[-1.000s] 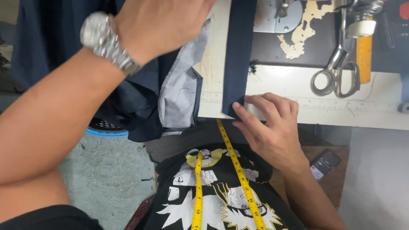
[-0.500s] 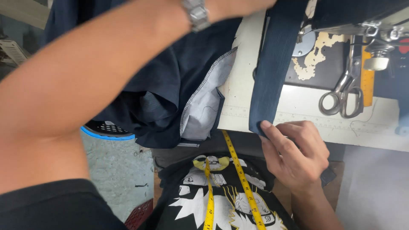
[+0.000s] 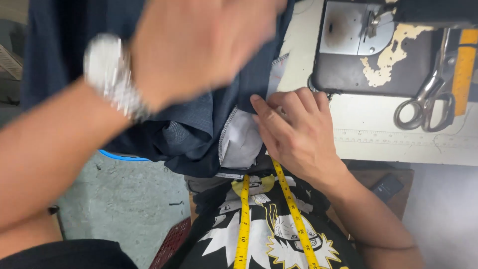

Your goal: Measuring and marking fabric for tailoring using a tape measure and pencil.

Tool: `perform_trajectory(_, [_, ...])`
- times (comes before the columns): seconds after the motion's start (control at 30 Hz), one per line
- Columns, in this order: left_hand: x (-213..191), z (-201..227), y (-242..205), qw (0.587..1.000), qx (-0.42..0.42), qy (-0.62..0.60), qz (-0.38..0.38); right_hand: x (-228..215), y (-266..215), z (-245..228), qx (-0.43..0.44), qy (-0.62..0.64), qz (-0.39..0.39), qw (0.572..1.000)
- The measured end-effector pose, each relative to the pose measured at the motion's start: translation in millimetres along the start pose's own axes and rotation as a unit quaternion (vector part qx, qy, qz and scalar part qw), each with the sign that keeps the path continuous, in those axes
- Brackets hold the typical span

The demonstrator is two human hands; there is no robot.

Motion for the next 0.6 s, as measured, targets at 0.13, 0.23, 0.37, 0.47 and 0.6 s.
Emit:
perform_trajectory(0.13, [-28, 61, -31, 0.969, 0.062, -0.234, -0.046, -13, -5, 9, 0.018, 0.073, -0.035, 0.997])
perform_trajectory(0.23, [-23, 68, -49, 0.975, 0.053, -0.202, -0.073, -19, -24, 13, 0.012, 0.1, -0.023, 0.995])
perform_trajectory(0.37, [-20, 64, -48, 0.97, 0.052, -0.232, -0.055, -14, -37, 15, 0.005, 0.048, -0.009, 0.999])
perform_trajectory(0.47, [-20, 58, -42, 0.959, 0.037, -0.274, -0.057, -14, -33, 10, 0.007, 0.043, -0.008, 0.999])
perform_trajectory(0.6, [-14, 50, -42, 0.947, -0.003, -0.318, -0.047, -12, -25, 6, -0.003, 0.014, 0.0, 1.0])
Point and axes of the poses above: each hand's wrist, its own y-axis towards the middle knuckle, its own x-axis out of the palm, z = x × y, the point moved 6 cm from there along y, towards the middle knuckle, and after that the axes turned 7 degrees about y, right-handed, at the moved point
